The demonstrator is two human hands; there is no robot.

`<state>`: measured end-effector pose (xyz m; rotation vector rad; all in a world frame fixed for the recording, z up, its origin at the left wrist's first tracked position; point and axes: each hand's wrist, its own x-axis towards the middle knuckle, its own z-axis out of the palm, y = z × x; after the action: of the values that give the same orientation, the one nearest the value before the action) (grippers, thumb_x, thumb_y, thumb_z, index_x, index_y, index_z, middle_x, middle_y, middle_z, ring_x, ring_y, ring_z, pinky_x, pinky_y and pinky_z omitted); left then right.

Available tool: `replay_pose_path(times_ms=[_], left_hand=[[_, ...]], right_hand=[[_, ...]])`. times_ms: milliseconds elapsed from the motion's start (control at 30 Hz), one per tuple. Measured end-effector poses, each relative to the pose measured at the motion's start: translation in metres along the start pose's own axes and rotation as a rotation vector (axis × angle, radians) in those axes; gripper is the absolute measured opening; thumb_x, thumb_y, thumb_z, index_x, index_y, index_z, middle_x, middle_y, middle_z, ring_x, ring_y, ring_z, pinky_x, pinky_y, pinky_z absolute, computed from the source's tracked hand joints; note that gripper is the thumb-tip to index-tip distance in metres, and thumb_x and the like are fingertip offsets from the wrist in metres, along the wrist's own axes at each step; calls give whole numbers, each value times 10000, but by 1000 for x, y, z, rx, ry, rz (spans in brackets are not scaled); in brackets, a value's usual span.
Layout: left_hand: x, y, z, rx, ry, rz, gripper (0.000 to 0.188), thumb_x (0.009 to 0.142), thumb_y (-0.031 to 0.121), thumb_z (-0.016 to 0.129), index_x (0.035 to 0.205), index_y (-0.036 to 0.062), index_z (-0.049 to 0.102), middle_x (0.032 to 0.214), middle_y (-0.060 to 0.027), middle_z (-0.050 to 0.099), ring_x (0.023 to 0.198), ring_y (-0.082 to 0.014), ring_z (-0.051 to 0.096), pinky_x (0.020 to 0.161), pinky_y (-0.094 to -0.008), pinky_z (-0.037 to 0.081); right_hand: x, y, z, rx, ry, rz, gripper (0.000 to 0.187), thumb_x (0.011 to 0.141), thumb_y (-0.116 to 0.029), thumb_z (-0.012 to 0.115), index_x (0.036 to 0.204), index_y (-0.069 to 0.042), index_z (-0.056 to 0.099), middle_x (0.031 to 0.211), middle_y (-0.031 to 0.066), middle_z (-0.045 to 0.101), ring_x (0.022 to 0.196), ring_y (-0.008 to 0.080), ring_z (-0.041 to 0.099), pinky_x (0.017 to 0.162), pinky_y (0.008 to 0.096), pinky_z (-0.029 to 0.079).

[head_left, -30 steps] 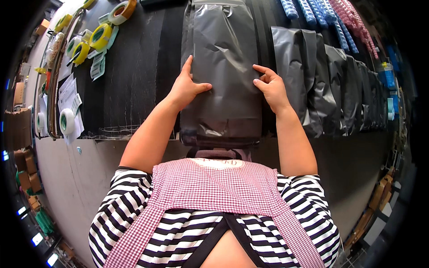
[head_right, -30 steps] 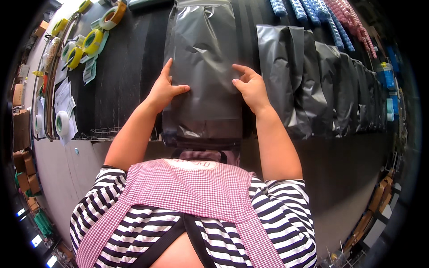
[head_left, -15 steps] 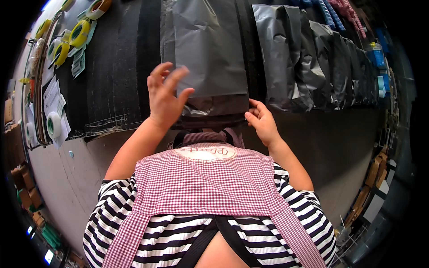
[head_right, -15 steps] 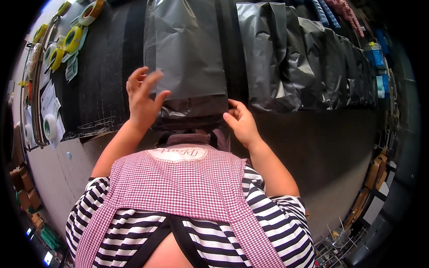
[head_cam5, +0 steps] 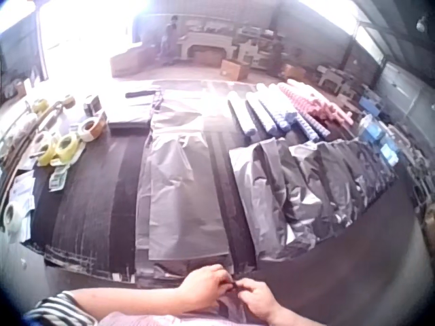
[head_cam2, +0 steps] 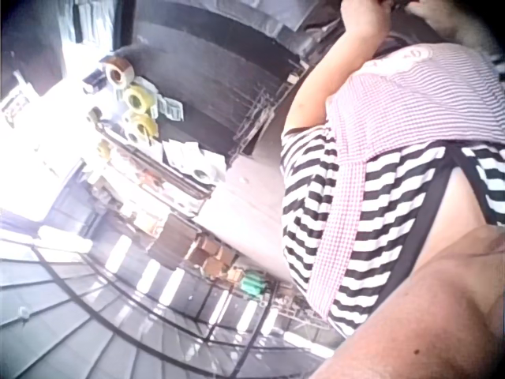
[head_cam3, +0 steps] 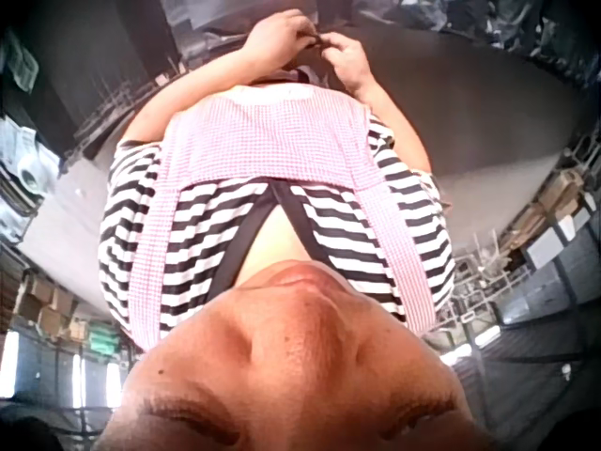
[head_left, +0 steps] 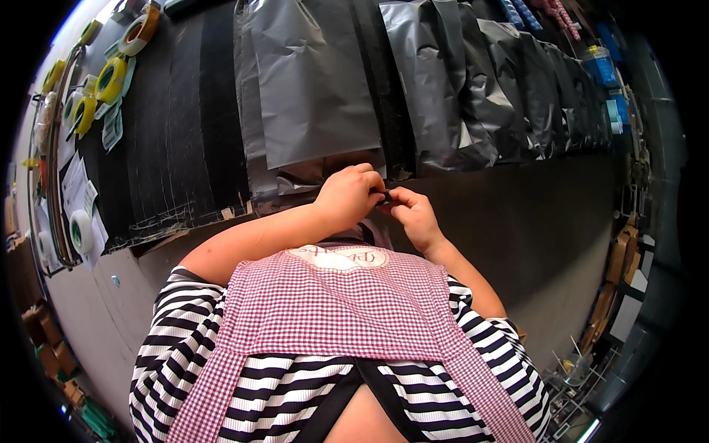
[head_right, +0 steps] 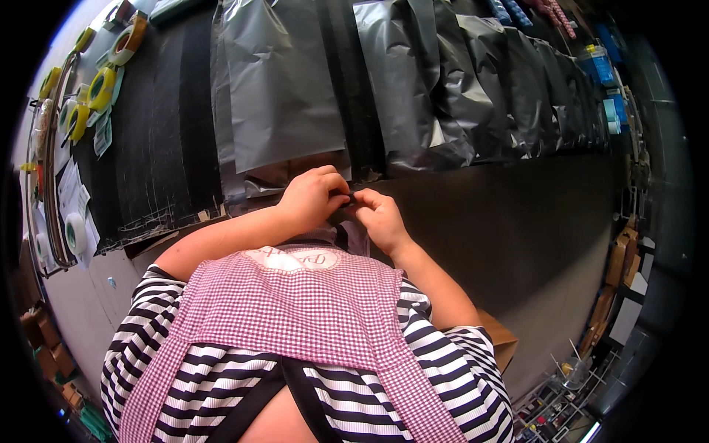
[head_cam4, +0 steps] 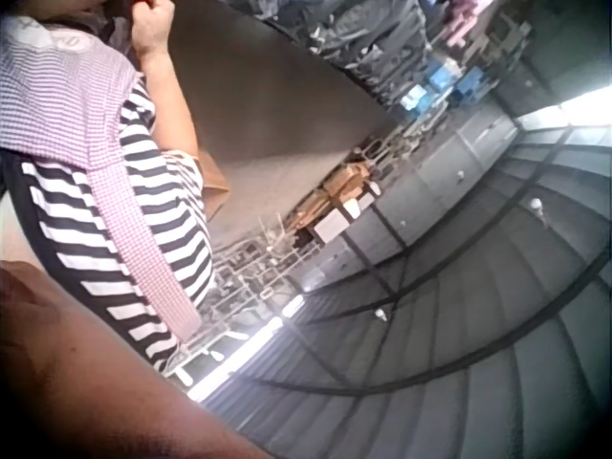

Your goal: The person places blue cylindrical foam pieces into gray plastic shipping bags, seals each bag by removing a protective strip and folding the adhesive flap, and then moves the sealed bags into a larger pile on a work table.

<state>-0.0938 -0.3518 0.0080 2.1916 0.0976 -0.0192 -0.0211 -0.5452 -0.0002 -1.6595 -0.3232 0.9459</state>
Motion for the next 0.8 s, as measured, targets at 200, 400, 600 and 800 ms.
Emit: replay_pose_path(times_ms=[200,400,600,800], left_hand=[[-2,-6,3,47,89,195,107,796,113,745,868,85,670,912,-65,616,882,-302,626,784,-411,522],[-9,-18,1,151,167,464,132,765,84,734,867,110,654,859,-46,559,808,-274,561,761,-387,474],[-46,-10,-18,-11,91,453,164,739,31,733,864,102,655,928,-52,608,874,-287,595,791,-396,482],[-176,-77,-74,-1099,-323,-158,211,918,180,748,848,70,582,890,5,530,837,-124,512,757,-298,441]], right_hand=[[24,-20,-1,249,4,307,321,1023,-259,566,987,21,720,924,93,732,805,158,692,746,285,558],[39,-12,10,84,24,158,171,970,-119,654,903,24,719,825,65,719,726,125,667,655,256,539],[47,-3,14,45,115,96,161,955,-121,678,925,30,725,807,47,706,700,110,637,629,257,518],[40,-9,3,-64,54,134,153,957,-134,686,924,11,724,803,21,691,700,97,615,637,263,502]])
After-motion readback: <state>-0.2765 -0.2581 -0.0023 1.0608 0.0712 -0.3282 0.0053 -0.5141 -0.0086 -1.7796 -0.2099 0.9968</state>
